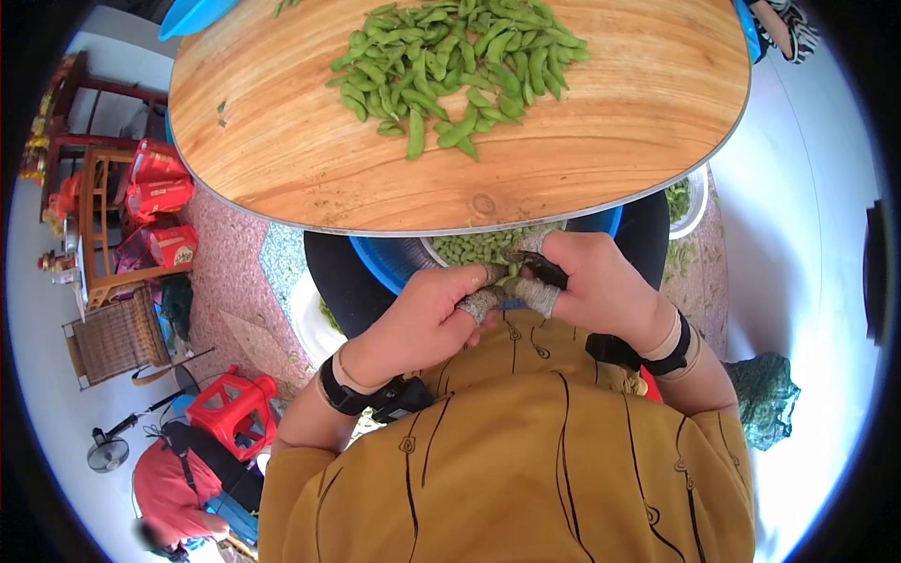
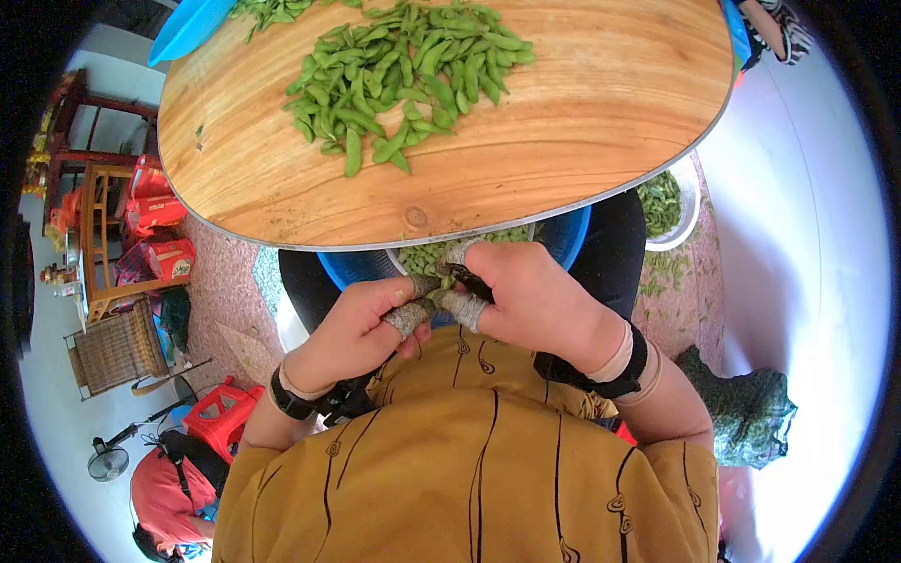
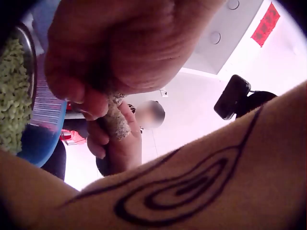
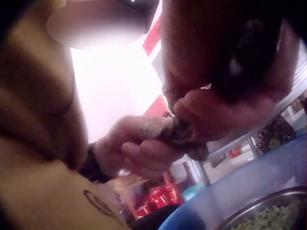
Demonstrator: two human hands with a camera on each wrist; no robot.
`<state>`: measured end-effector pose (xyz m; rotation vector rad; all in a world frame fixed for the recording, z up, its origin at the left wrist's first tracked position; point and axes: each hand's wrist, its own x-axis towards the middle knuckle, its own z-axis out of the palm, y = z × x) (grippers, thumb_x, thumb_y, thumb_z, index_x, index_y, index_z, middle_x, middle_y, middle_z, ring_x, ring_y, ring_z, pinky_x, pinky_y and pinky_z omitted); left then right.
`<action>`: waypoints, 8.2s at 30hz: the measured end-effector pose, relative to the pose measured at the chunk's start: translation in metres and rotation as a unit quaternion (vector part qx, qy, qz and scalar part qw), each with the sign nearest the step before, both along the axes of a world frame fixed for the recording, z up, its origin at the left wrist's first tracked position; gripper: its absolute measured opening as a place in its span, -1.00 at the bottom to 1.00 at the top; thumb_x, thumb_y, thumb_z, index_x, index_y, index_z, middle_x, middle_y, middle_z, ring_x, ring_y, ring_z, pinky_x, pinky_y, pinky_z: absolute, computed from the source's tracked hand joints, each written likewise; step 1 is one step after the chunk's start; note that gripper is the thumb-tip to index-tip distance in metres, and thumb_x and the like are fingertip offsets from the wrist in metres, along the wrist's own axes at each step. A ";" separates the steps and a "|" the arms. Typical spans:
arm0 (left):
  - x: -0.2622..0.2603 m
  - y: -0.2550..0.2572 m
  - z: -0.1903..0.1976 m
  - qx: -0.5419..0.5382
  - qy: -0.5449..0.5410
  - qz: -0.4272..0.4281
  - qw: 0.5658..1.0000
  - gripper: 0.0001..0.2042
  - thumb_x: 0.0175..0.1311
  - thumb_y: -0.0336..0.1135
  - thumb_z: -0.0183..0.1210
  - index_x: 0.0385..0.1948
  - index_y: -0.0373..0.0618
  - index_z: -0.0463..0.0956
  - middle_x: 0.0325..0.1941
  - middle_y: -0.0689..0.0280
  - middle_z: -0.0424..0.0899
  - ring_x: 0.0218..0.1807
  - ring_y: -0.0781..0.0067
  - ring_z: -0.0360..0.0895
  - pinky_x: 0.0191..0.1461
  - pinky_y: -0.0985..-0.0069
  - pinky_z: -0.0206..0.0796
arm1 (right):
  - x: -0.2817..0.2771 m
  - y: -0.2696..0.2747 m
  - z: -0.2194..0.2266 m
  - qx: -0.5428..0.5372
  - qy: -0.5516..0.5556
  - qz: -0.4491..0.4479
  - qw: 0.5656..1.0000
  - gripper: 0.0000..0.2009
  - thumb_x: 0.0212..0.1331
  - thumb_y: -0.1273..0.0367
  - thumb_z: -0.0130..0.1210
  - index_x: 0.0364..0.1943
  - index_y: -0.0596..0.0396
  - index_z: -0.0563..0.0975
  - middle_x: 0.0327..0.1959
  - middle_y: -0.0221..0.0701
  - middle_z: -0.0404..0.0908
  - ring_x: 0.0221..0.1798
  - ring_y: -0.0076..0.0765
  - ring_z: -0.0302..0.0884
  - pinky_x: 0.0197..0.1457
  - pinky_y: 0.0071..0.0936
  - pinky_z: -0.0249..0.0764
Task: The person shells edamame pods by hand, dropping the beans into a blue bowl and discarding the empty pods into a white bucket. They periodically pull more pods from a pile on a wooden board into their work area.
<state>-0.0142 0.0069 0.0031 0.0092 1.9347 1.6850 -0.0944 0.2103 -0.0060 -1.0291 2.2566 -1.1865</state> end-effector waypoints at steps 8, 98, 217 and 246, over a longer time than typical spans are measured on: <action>0.002 0.001 -0.004 0.067 -0.061 0.025 0.996 -0.67 0.07 -0.68 -0.23 -0.19 -0.26 0.47 -0.45 0.34 0.53 -0.50 0.62 0.44 -0.39 0.64 0.33 | 0.003 -0.002 -0.005 0.030 -0.008 0.035 0.999 -0.78 -0.23 0.48 0.19 -0.48 0.21 0.38 -0.53 -0.12 0.47 -0.42 0.11 0.48 -0.35 -0.16 0.40; -0.017 0.011 0.009 -0.010 0.171 0.217 0.961 -0.75 0.19 -0.62 -0.09 -0.16 -0.26 0.51 -0.38 0.28 0.58 -0.38 0.51 0.49 -0.31 0.63 0.33 | 0.001 -0.009 0.038 -0.079 -0.007 -0.061 0.995 -0.61 0.10 0.53 0.04 0.08 0.25 0.44 -0.32 -0.30 0.64 -0.34 -0.47 0.60 -0.23 -0.55 0.50; 0.005 0.028 -0.027 -0.118 0.249 0.111 0.955 -0.89 0.17 -0.51 0.07 -0.29 -0.24 0.52 -0.51 0.12 0.45 -0.48 0.46 0.42 -0.36 0.39 0.31 | 0.014 0.024 -0.008 -0.053 -0.202 -0.018 0.978 -0.68 0.11 0.48 0.06 -0.01 0.14 0.47 -0.46 -0.33 0.55 -0.52 -0.35 0.47 -0.46 -0.54 0.39; 0.004 0.009 -0.021 0.227 -0.221 0.180 0.931 -0.87 0.35 -0.45 -0.08 -0.31 -0.27 0.44 -0.46 0.35 0.48 -0.55 0.57 0.35 -0.47 0.59 0.25 | 0.007 0.018 -0.019 -0.113 -0.525 -0.018 0.843 -0.81 0.30 0.38 -0.04 -0.10 0.13 0.50 -0.54 -0.50 0.46 -0.63 -0.68 0.35 -0.65 -0.67 0.30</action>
